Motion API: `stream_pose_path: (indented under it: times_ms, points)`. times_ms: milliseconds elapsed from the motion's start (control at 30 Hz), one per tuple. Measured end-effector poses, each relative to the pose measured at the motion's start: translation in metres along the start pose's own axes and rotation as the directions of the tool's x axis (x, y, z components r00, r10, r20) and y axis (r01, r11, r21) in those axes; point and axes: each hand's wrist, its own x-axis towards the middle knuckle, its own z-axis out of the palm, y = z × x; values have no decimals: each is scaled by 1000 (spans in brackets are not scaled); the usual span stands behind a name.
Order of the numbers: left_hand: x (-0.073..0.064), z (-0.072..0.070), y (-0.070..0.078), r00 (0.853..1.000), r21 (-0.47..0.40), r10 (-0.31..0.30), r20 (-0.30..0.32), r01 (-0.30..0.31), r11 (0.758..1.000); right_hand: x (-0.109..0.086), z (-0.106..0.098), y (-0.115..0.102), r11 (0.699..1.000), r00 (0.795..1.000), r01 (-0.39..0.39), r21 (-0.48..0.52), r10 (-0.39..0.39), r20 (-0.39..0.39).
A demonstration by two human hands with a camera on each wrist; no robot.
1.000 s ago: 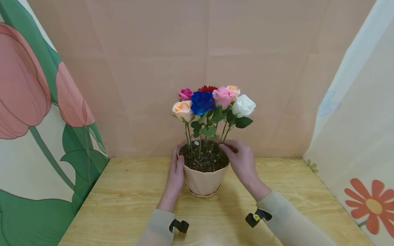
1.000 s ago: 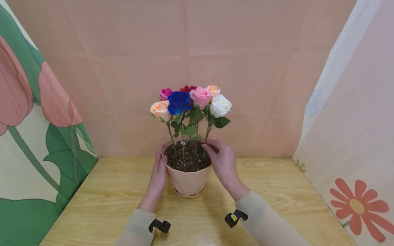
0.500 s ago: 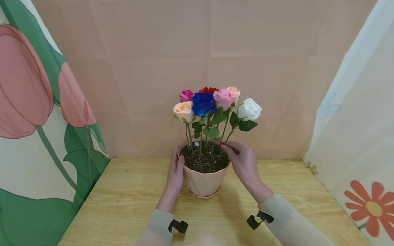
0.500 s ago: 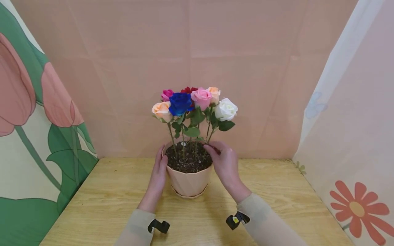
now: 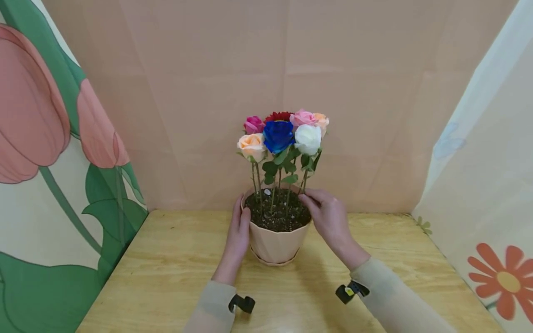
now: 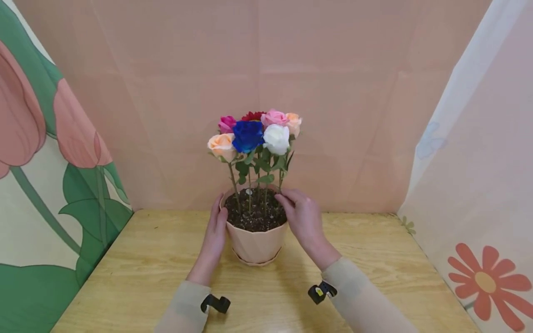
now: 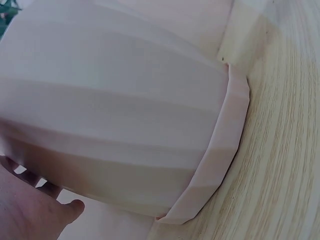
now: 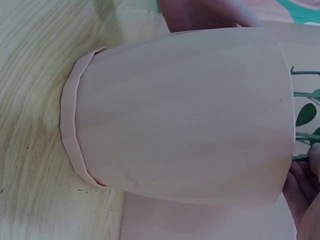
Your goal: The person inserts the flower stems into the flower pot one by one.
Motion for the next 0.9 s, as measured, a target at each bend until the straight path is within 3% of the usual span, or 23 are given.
stream_pose_path:
  times_ms: [900]
  points:
    - [0, 2, 1, 1000, 16, 5, -12, -5, 1000, -9, 7, 11, 1000, 996, -2, 28, 5, -93]
